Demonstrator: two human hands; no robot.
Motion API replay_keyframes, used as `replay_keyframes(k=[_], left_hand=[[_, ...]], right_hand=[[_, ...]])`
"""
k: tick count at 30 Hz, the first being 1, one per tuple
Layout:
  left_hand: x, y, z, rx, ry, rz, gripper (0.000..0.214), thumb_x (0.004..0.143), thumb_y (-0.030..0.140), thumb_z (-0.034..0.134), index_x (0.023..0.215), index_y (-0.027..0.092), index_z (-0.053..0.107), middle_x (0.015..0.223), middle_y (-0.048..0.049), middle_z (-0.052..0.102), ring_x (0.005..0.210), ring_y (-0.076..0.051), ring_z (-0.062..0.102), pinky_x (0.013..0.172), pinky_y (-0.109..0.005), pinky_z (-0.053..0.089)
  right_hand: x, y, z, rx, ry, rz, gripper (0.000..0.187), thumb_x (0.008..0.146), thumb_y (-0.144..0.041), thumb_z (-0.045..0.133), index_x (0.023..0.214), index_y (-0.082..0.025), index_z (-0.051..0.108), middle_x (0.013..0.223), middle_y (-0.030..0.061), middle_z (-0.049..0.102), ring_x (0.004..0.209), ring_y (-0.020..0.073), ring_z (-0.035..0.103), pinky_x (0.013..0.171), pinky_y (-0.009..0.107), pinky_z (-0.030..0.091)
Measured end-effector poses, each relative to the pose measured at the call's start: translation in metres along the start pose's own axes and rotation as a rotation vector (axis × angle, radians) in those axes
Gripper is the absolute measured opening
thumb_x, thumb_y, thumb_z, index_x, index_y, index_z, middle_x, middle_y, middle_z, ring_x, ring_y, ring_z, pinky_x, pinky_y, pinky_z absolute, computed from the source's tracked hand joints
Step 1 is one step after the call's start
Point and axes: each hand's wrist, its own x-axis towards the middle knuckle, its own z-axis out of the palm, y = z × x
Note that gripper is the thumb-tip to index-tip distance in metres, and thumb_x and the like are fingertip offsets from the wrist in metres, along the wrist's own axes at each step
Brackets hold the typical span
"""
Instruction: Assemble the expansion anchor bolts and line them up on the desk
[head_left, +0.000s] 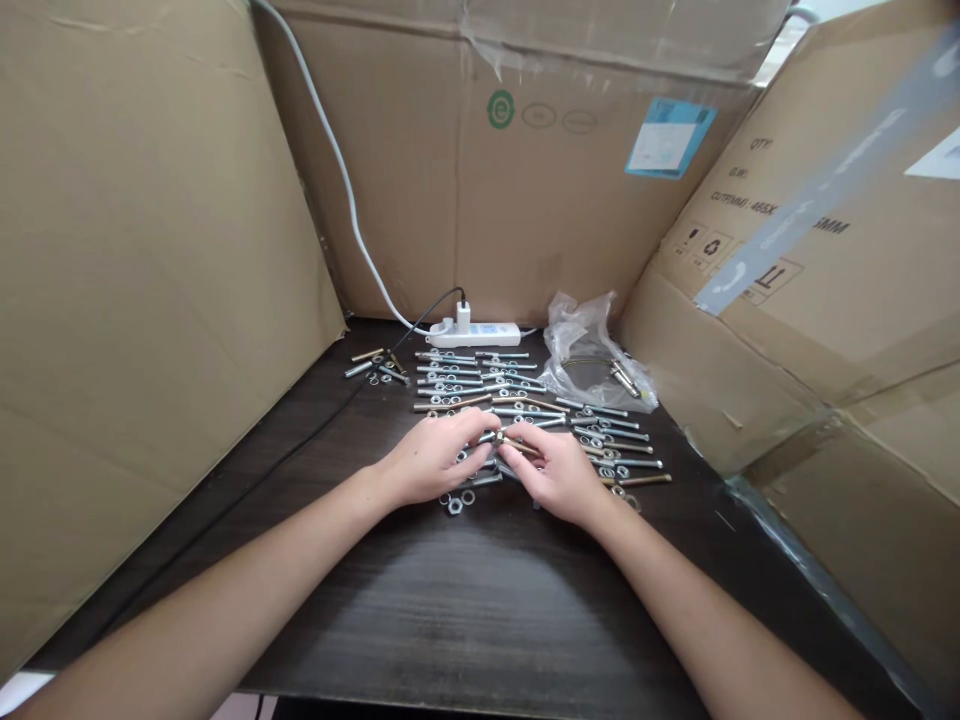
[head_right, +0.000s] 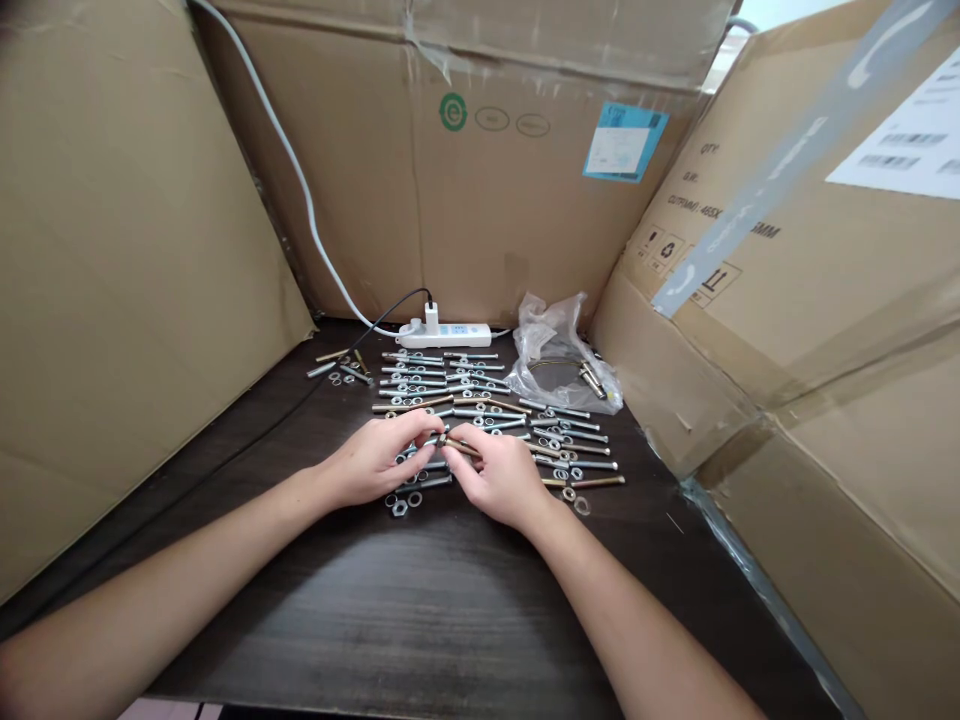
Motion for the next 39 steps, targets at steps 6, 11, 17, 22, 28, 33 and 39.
replay_keyframes(k=[6,11,17,22,28,33,39], left_hand=[[0.000,0.002,0.005,-0.037,-0.011,0.000,0.017,0.092,0.023,0.043,0.104,0.021,0.054,0.094,-0.0004,0.063,0.079,-0.013,0.057,0.069,-0.023,0.041],[0.001,-0.001,0.008,-0.045,-0.059,-0.011,0.023,0.096,0.029,0.035,0.090,0.019,0.055,0.081,0.0010,0.061,0.072,-0.013,0.054,0.065,-0.023,0.037],[0.000,-0.005,0.009,-0.001,-0.076,-0.038,0.039,0.098,0.034,0.026,0.070,0.018,0.047,0.065,0.0021,0.052,0.059,-0.012,0.045,0.058,-0.025,0.031],[-0.003,0.001,0.002,-0.115,0.045,-0.050,0.015,0.094,0.029,0.038,0.095,0.020,0.049,0.083,0.0016,0.056,0.071,-0.012,0.050,0.064,-0.023,0.036],[-0.004,0.005,0.001,-0.127,0.013,0.000,0.012,0.087,0.022,0.048,0.100,0.021,0.048,0.086,0.0022,0.054,0.067,-0.010,0.047,0.060,-0.021,0.037],[-0.003,0.006,0.006,-0.132,0.020,-0.024,0.009,0.090,0.023,0.046,0.098,0.021,0.047,0.084,0.0028,0.055,0.066,-0.010,0.047,0.060,-0.021,0.037],[-0.002,0.007,0.007,-0.121,0.010,-0.056,0.010,0.092,0.025,0.043,0.100,0.021,0.047,0.079,0.0034,0.054,0.065,-0.011,0.048,0.061,-0.022,0.037]], right_hand=[[-0.002,0.002,0.003,-0.064,0.002,-0.006,0.022,0.091,-0.035,0.050,0.102,-0.023,0.065,0.081,0.0020,0.073,0.062,0.0146,0.064,0.061,0.023,0.047],[-0.002,-0.003,0.003,-0.101,-0.028,-0.037,0.021,0.092,-0.034,0.049,0.098,-0.022,0.065,0.075,0.0011,0.071,0.060,0.0140,0.063,0.059,0.022,0.044],[-0.003,-0.008,0.006,-0.092,-0.031,-0.069,0.021,0.091,-0.033,0.050,0.099,-0.022,0.065,0.078,0.0009,0.071,0.059,0.0128,0.061,0.058,0.021,0.042],[-0.002,-0.005,0.007,-0.125,0.020,-0.034,0.021,0.090,-0.035,0.050,0.094,-0.021,0.065,0.062,-0.0016,0.062,0.050,0.0114,0.053,0.053,0.021,0.037],[-0.002,-0.001,0.007,-0.100,0.061,-0.021,0.021,0.089,-0.034,0.052,0.096,-0.020,0.065,0.061,-0.0016,0.061,0.046,0.0102,0.047,0.050,0.021,0.036],[-0.002,0.001,0.007,-0.086,0.061,-0.021,0.020,0.088,-0.033,0.053,0.097,-0.021,0.065,0.066,-0.0010,0.064,0.048,0.0102,0.049,0.052,0.021,0.037],[-0.001,0.002,0.007,-0.093,0.076,-0.029,0.019,0.087,-0.033,0.053,0.096,-0.020,0.065,0.067,-0.0003,0.065,0.048,0.0104,0.050,0.052,0.021,0.038]])
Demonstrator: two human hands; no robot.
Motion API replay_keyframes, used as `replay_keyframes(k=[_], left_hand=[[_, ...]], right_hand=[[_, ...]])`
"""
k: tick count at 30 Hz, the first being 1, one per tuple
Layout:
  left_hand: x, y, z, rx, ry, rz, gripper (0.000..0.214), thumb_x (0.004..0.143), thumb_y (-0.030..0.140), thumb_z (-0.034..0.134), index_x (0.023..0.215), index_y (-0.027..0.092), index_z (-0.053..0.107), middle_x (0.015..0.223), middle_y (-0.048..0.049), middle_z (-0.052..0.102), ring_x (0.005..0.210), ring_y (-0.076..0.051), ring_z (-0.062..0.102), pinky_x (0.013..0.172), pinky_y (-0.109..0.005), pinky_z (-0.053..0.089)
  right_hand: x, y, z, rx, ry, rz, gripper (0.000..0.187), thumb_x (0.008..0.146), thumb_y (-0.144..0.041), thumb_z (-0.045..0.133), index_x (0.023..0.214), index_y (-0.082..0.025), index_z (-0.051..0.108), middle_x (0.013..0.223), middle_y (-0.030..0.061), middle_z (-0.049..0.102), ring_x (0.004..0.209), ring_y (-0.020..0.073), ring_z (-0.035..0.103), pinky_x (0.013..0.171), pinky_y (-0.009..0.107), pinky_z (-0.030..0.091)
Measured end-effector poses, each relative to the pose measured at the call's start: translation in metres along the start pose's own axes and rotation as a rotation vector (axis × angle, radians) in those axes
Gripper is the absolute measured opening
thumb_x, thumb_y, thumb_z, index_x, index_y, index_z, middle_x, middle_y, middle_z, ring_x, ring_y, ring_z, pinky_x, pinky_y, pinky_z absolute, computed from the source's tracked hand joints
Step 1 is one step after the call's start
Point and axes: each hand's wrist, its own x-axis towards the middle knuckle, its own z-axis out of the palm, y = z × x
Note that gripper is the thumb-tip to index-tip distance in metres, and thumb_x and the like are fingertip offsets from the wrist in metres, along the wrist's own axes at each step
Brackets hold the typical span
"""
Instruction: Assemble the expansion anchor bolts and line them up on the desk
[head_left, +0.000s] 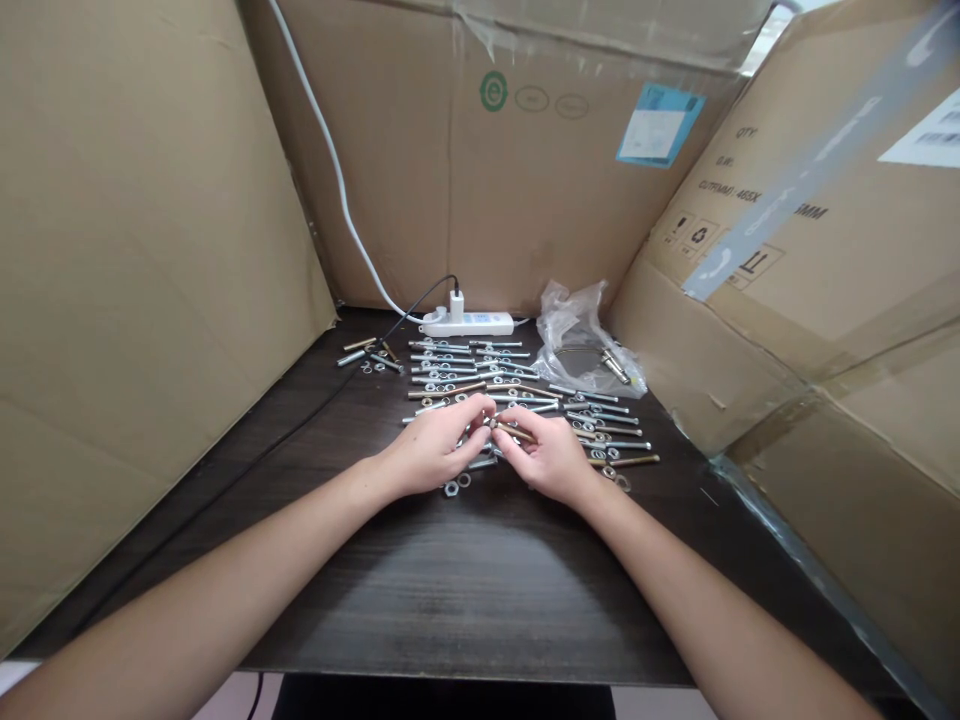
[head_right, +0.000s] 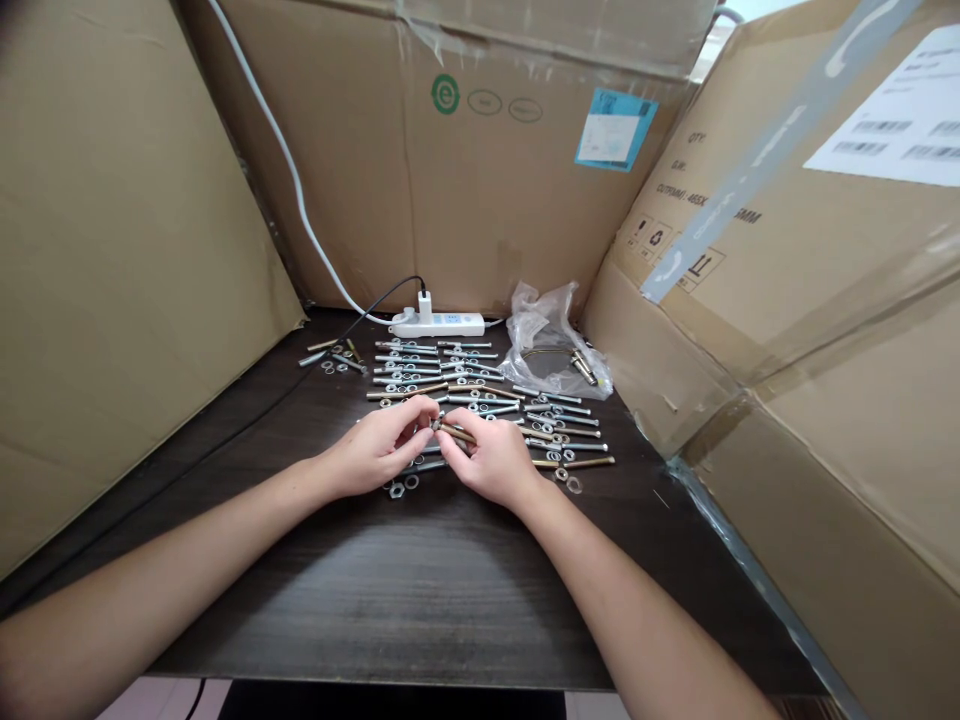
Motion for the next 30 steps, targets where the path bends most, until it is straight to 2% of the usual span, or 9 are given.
replay_keyframes(k=[5,11,13,16,22,30], left_hand=[[0.000,-0.003,0.001,0.012,-0.031,0.002,0.017,0.096,0.030,0.035,0.096,0.021,0.049,0.082,0.0020,0.058,0.071,-0.012,0.053,0.065,-0.023,0.038],[0.001,-0.006,0.001,0.106,-0.013,-0.012,0.031,0.098,0.034,0.030,0.076,0.019,0.046,0.064,0.0035,0.049,0.058,-0.011,0.045,0.057,-0.024,0.031],[0.001,-0.005,-0.001,0.083,0.019,-0.011,0.028,0.097,0.032,0.032,0.080,0.019,0.049,0.068,0.0031,0.052,0.061,-0.011,0.047,0.059,-0.024,0.033],[-0.001,-0.003,-0.005,-0.016,0.089,0.019,0.015,0.095,0.027,0.039,0.097,0.019,0.051,0.079,0.0020,0.056,0.066,-0.011,0.049,0.064,-0.023,0.037],[0.000,-0.006,-0.004,-0.102,0.118,0.145,0.020,0.094,0.020,0.039,0.103,0.018,0.057,0.093,-0.0030,0.060,0.079,-0.013,0.054,0.073,-0.025,0.043],[0.002,-0.010,-0.005,-0.172,0.054,0.145,0.017,0.091,0.021,0.047,0.100,0.018,0.061,0.081,-0.0006,0.059,0.070,-0.010,0.051,0.062,-0.021,0.039]], right_hand=[[-0.001,-0.005,-0.001,0.021,0.007,-0.021,0.020,0.088,-0.033,0.052,0.096,-0.020,0.065,0.067,-0.0011,0.066,0.048,0.0098,0.051,0.052,0.020,0.038],[0.000,-0.011,-0.001,0.022,-0.007,-0.043,0.020,0.087,-0.032,0.053,0.096,-0.021,0.067,0.067,-0.0023,0.066,0.049,0.0093,0.051,0.052,0.020,0.038],[0.001,-0.010,-0.001,0.037,0.004,-0.034,0.019,0.087,-0.033,0.053,0.095,-0.021,0.067,0.068,-0.0022,0.066,0.050,0.0095,0.052,0.053,0.020,0.039],[0.002,-0.007,-0.001,0.077,0.027,-0.008,0.019,0.086,-0.032,0.054,0.094,-0.021,0.066,0.068,-0.0021,0.066,0.050,0.0095,0.052,0.053,0.020,0.039],[0.002,-0.005,-0.005,0.115,0.022,0.032,0.019,0.084,-0.031,0.056,0.093,-0.019,0.067,0.067,-0.0016,0.064,0.050,0.0096,0.050,0.052,0.021,0.039],[0.001,-0.006,-0.006,0.138,-0.017,-0.011,0.019,0.083,-0.030,0.056,0.091,-0.018,0.069,0.066,-0.0010,0.064,0.050,0.0092,0.048,0.052,0.021,0.037]])
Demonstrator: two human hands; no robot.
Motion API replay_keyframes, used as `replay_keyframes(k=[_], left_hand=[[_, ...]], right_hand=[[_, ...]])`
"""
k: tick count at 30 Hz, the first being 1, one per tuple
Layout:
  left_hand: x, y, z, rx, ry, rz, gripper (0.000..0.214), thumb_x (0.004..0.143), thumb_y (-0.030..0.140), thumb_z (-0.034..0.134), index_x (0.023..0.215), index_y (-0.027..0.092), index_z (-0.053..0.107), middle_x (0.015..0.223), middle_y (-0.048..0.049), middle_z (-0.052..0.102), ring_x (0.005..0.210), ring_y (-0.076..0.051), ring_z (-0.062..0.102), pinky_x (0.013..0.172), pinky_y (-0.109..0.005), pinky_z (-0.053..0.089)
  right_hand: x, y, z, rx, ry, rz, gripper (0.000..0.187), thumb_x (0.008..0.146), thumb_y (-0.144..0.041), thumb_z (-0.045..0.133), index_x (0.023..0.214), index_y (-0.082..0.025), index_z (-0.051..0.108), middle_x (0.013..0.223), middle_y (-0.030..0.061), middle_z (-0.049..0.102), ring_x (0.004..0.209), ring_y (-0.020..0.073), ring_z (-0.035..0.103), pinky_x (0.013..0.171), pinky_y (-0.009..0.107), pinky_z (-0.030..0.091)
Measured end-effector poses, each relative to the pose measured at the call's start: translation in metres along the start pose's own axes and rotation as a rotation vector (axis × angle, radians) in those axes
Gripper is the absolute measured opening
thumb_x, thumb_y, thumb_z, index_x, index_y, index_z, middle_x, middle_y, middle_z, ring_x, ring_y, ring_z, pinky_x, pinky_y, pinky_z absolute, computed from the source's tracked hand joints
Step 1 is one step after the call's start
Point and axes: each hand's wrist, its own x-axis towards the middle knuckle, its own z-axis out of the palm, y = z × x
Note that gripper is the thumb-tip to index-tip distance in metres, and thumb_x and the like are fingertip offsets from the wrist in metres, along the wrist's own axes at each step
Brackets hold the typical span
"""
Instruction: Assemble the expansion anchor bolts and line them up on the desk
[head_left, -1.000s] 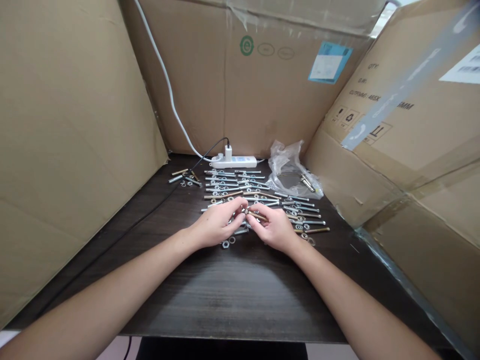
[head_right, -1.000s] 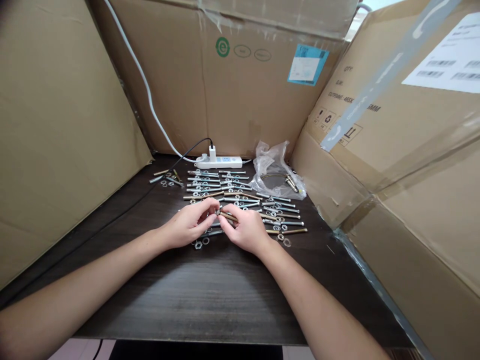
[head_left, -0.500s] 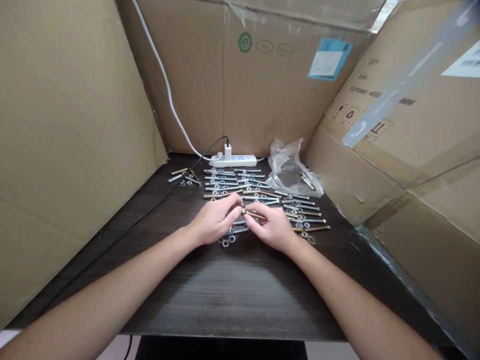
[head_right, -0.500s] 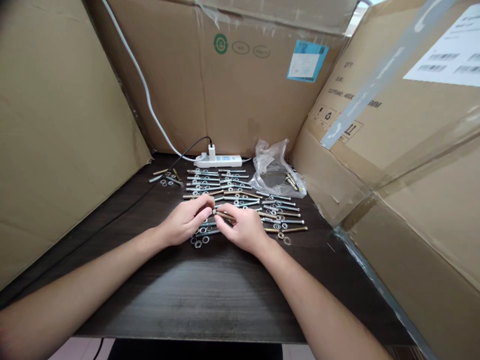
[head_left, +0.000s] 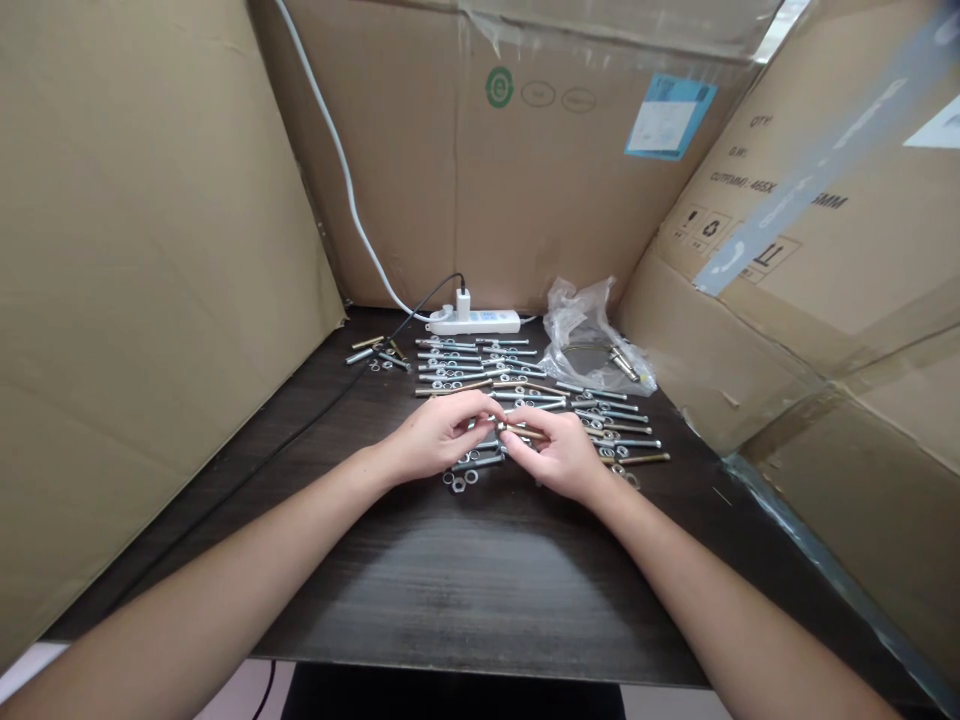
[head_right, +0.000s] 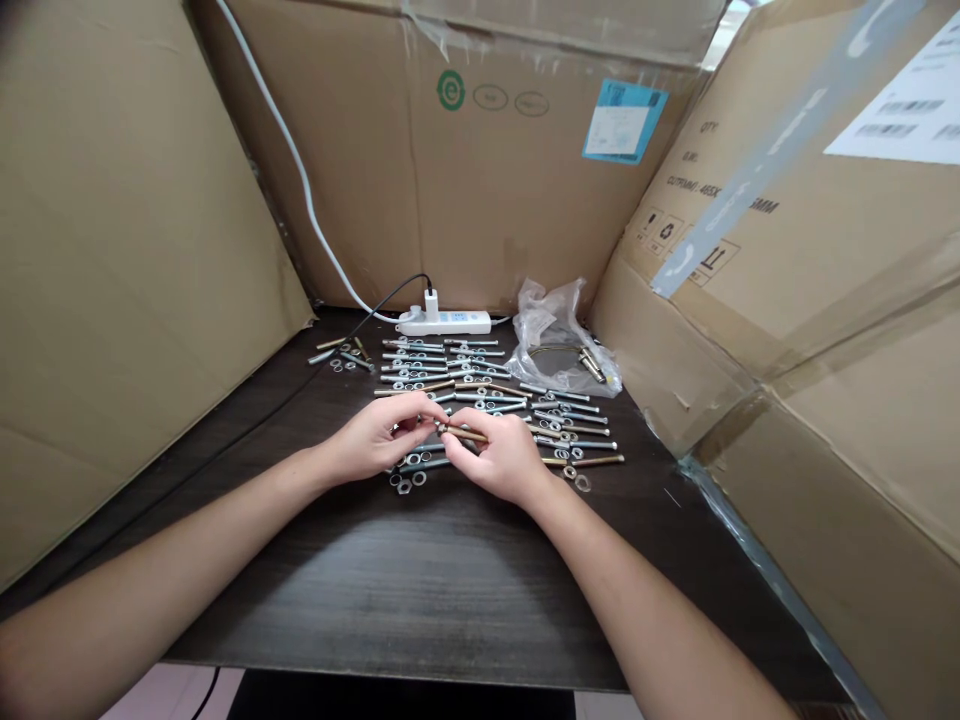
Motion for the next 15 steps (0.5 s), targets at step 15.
replay_keyframes(k=[15], left_hand=[[0.0019,0.0067,0.0004,-0.134,-0.079,-0.194,0.019,0.091,0.032,0.045,0.086,0.016,0.054,0.071,0.0025,0.051,0.063,-0.010,0.045,0.058,-0.022,0.038]], right_hand=[[-0.0019,-0.0039,-0.0004,0.051,-0.016,0.028,0.020,0.087,-0.034,0.053,0.086,-0.018,0.065,0.064,-0.0004,0.061,0.048,0.0087,0.045,0.047,0.021,0.035]])
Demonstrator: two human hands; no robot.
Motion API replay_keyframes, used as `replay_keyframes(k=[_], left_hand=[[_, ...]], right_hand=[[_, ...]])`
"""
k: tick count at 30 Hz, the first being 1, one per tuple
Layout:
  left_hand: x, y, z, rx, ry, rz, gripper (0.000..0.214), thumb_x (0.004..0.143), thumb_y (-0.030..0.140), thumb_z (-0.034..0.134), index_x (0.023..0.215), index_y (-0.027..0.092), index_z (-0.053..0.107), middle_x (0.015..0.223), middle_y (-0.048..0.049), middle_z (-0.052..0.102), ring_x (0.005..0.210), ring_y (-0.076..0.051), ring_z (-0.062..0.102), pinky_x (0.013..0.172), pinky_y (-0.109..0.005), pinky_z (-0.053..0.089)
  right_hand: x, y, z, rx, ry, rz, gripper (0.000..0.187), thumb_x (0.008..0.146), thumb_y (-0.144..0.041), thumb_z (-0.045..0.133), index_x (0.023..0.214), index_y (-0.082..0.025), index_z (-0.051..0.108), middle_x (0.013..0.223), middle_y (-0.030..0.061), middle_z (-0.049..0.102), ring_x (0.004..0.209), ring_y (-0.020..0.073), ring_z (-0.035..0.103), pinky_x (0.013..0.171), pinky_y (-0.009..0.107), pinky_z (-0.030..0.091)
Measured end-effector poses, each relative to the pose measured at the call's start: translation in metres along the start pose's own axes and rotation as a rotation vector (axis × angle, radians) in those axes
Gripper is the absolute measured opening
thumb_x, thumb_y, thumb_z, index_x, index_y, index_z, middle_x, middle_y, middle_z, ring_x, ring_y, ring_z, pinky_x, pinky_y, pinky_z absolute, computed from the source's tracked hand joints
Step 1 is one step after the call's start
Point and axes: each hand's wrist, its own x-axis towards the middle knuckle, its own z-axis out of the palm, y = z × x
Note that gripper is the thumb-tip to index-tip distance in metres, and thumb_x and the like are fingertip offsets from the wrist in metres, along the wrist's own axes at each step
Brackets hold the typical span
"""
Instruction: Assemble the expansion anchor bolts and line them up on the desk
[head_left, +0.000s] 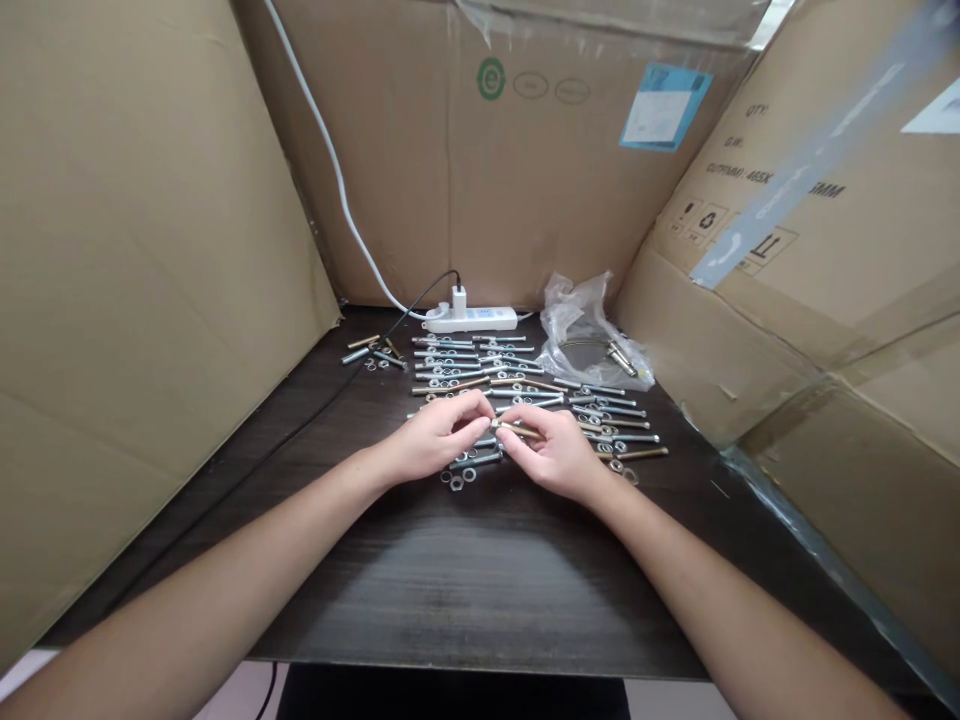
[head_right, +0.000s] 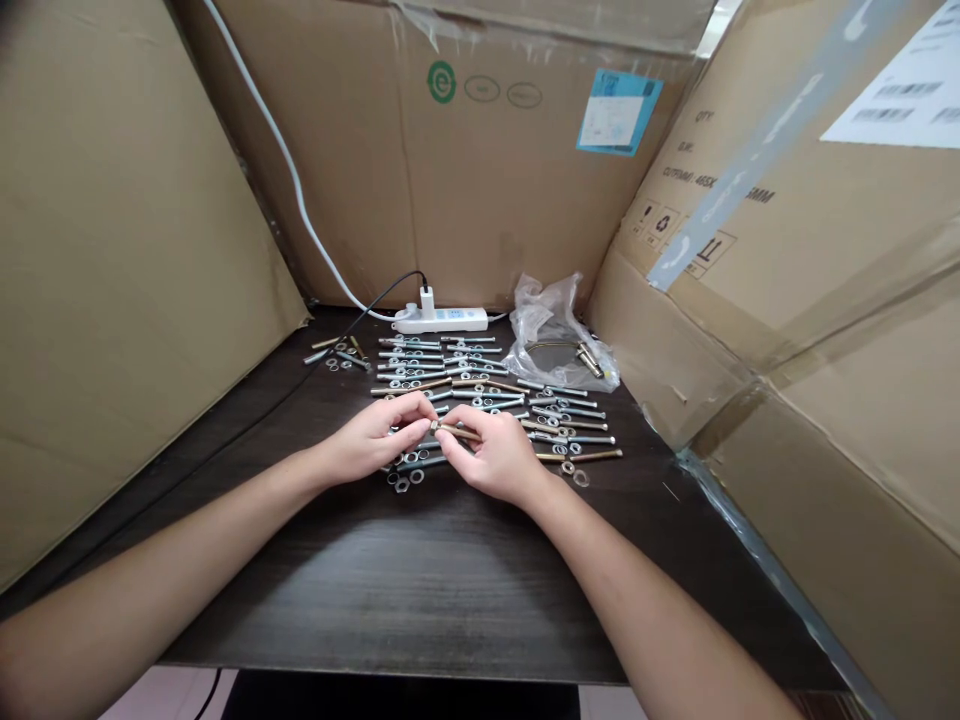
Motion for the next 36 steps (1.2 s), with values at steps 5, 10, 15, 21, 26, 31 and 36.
replay_keyframes(k=[5,10,15,21,26,31,36], left_hand=[[-0.001,0.005,0.001,-0.141,-0.057,-0.037,0.029,0.095,0.036,0.037,0.074,0.017,0.046,0.060,0.0050,0.045,0.054,-0.009,0.040,0.054,-0.021,0.035],[-0.001,0.000,0.002,-0.043,-0.009,0.009,0.027,0.095,0.034,0.039,0.078,0.016,0.050,0.069,0.0026,0.049,0.063,-0.010,0.044,0.060,-0.022,0.038],[-0.001,-0.001,0.002,0.028,0.075,0.142,0.020,0.094,0.026,0.040,0.103,0.017,0.056,0.089,-0.0020,0.057,0.076,-0.012,0.050,0.069,-0.024,0.041],[-0.001,-0.001,0.002,0.075,0.090,0.162,0.022,0.095,0.027,0.041,0.100,0.018,0.060,0.085,-0.0019,0.059,0.073,-0.012,0.051,0.068,-0.024,0.041],[0.000,0.001,0.002,0.095,0.052,0.089,0.021,0.094,0.030,0.041,0.092,0.017,0.057,0.076,0.0008,0.055,0.069,-0.011,0.049,0.064,-0.023,0.040],[-0.001,0.003,0.001,0.107,-0.035,0.066,0.034,0.096,0.033,0.035,0.071,0.016,0.049,0.063,0.0034,0.048,0.059,-0.009,0.042,0.058,-0.022,0.034],[-0.001,-0.003,0.002,0.144,-0.012,0.050,0.031,0.096,0.036,0.038,0.078,0.016,0.053,0.068,0.0028,0.050,0.062,-0.010,0.044,0.058,-0.022,0.034]], right_hand=[[0.000,-0.006,-0.001,0.026,0.004,-0.016,0.017,0.087,-0.033,0.053,0.084,-0.019,0.062,0.058,-0.0029,0.056,0.046,0.0083,0.042,0.047,0.021,0.034],[0.001,-0.005,0.001,0.009,0.004,-0.004,0.020,0.087,-0.035,0.052,0.086,-0.019,0.063,0.060,-0.0024,0.057,0.046,0.0084,0.041,0.048,0.021,0.034],[0.001,0.000,0.001,0.053,-0.008,0.039,0.021,0.087,-0.034,0.052,0.087,-0.017,0.064,0.060,-0.0022,0.054,0.048,0.0089,0.040,0.048,0.022,0.033],[0.001,0.004,0.000,0.141,-0.021,0.077,0.021,0.088,-0.035,0.052,0.081,-0.016,0.061,0.062,-0.0016,0.054,0.052,0.0096,0.043,0.050,0.021,0.034],[0.000,0.002,-0.001,0.144,-0.007,0.071,0.020,0.086,-0.034,0.054,0.076,-0.017,0.059,0.056,-0.0037,0.048,0.048,0.0085,0.037,0.047,0.021,0.030],[0.001,-0.001,-0.003,0.136,0.010,0.068,0.021,0.086,-0.034,0.054,0.074,-0.017,0.057,0.057,-0.0027,0.051,0.049,0.0089,0.039,0.047,0.022,0.030],[0.001,0.001,-0.002,0.086,0.018,0.070,0.022,0.086,-0.034,0.054,0.073,-0.017,0.058,0.056,-0.0028,0.050,0.049,0.0088,0.039,0.048,0.022,0.031]])
